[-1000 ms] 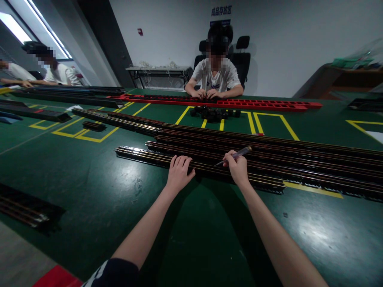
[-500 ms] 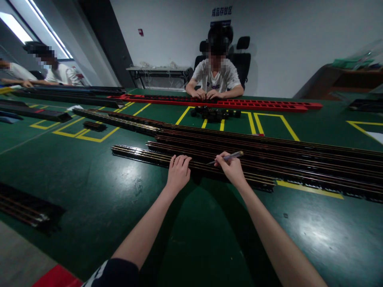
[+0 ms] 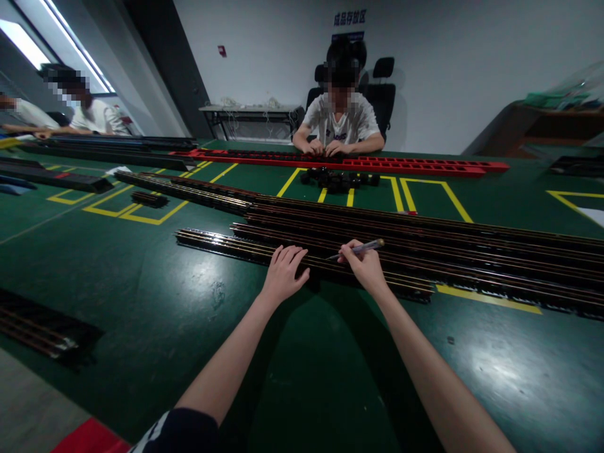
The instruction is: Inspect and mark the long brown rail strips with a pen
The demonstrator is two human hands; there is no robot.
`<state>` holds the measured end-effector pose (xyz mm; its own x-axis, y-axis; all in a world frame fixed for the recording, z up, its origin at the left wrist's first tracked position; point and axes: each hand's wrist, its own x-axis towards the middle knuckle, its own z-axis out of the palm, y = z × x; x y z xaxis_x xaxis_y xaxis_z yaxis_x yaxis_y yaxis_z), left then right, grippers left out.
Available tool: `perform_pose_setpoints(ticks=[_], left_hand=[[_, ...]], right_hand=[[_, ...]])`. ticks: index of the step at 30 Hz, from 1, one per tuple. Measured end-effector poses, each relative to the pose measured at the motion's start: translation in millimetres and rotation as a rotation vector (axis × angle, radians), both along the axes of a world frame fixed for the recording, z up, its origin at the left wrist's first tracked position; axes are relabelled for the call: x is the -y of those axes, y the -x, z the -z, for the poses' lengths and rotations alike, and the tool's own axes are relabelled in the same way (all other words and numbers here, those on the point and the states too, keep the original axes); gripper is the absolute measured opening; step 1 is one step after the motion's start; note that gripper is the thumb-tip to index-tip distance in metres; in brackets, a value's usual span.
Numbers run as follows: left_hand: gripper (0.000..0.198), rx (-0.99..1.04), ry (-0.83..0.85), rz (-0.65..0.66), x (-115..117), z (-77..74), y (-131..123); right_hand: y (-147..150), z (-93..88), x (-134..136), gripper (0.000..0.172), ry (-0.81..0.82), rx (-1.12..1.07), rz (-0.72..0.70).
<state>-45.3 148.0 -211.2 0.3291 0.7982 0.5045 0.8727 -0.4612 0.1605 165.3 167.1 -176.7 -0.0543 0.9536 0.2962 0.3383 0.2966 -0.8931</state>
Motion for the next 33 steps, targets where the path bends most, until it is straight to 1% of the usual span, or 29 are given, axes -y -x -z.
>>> perform_pose_setpoints(ticks=[21,27,33], left_hand=[[0.030,-0.050,-0.032,-0.042,-2.1,2.3,-1.2],[0.029,-0.080,-0.058,-0.059,-1.4,2.2,-3.5],[0.029,-0.086,-0.079,-0.065,-1.6,3.1,-3.7]], right_hand=[[0.0,5.7,-2.5,0.030,0.017,-0.053,-0.015],[0.1,4.5,-2.1,0.028,0.022,-0.034,-0.009],[0.2,2.2,-1.4,0.031,0.011,-0.023,0.019]])
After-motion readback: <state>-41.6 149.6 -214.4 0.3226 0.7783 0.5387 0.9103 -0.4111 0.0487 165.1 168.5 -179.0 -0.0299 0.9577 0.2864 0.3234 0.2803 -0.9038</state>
